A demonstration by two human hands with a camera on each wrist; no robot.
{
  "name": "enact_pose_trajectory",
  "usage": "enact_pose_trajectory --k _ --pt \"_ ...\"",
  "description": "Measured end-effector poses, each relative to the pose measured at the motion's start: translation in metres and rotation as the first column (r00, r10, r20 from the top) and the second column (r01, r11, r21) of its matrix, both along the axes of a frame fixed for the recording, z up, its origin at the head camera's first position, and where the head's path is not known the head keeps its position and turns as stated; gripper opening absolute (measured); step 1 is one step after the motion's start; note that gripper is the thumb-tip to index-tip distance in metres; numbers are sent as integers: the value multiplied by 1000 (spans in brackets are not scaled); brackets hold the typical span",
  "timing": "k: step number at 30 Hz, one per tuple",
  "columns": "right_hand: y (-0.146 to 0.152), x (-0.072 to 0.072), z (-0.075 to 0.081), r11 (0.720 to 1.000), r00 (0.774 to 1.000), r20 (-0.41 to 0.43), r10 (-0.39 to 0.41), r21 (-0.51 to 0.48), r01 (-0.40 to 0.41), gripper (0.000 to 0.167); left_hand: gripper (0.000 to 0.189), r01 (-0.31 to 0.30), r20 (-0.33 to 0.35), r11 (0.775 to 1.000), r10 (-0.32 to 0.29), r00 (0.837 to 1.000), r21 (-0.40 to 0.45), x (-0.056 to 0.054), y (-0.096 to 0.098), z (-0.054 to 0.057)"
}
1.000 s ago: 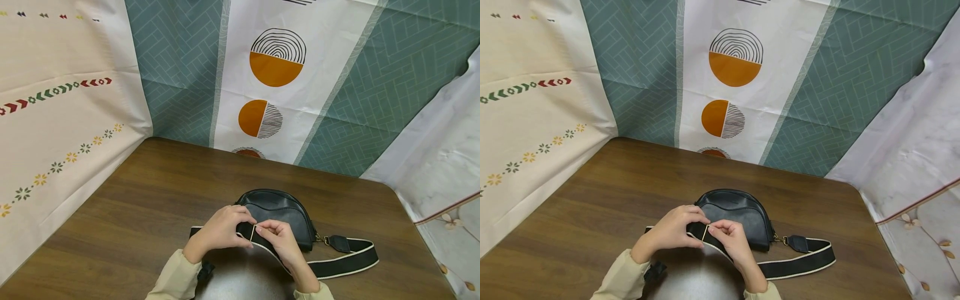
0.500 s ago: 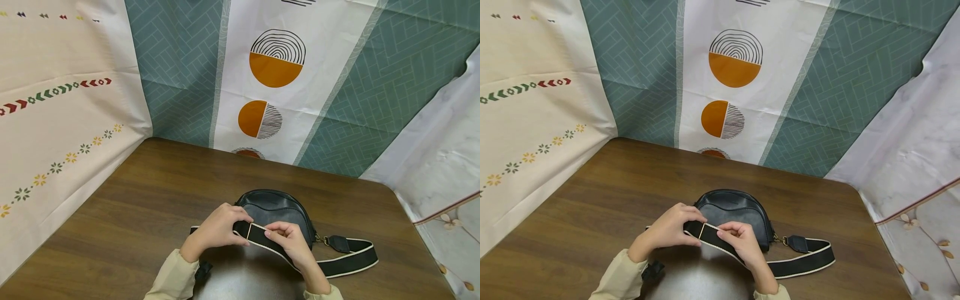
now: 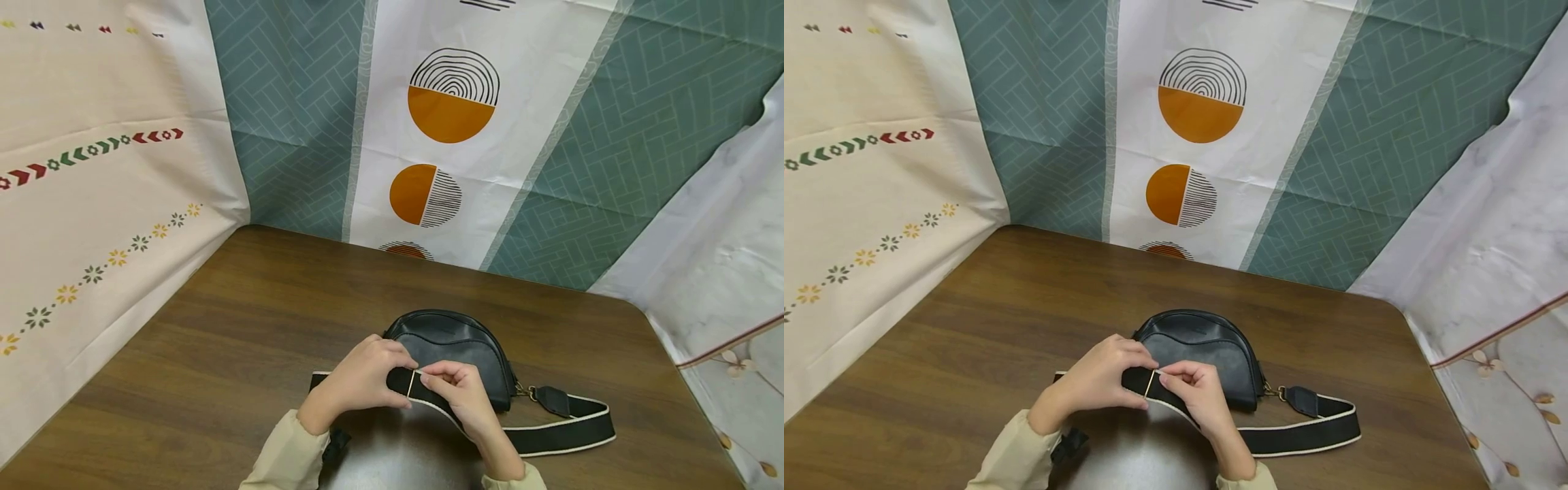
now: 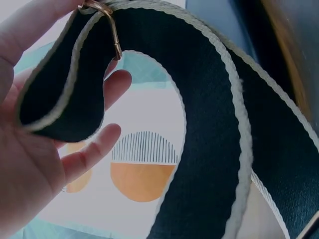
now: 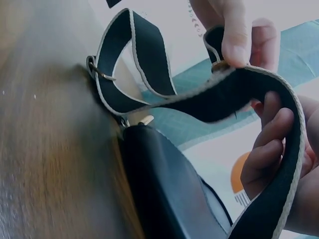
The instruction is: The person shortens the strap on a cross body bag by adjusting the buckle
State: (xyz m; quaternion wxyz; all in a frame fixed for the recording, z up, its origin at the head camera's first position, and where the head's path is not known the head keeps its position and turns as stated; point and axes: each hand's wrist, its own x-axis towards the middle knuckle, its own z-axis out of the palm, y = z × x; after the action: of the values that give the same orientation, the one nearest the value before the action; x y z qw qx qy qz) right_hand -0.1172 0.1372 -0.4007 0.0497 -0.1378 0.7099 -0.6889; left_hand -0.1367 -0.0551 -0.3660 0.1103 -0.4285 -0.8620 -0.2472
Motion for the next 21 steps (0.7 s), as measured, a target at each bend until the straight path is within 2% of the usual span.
enact_pose_trajectory --k 3,10,14,18,21 --pt "-5 0 0 1000 1000 -3 -13 3 13 22 45 12 16 1000 -12 1000 20 1 1 0" --pt "-5 -1 1 1000 999 40 -17 7 17 24 45 27 168 994 -45 985 110 0 0 -2" --pt "1 -2 2 999 999 41 33 8 -33 26 46 43 188 989 -69 980 140 -2 -2 -3" --pt "11 -3 1 996 996 2 84 16 -84 26 46 52 209 984 -87 974 168 -2 -4 -4" --pt "19 -3 0 996 996 -9 89 25 -89 25 46 46 217 984 -83 973 173 -3 -6 -3"
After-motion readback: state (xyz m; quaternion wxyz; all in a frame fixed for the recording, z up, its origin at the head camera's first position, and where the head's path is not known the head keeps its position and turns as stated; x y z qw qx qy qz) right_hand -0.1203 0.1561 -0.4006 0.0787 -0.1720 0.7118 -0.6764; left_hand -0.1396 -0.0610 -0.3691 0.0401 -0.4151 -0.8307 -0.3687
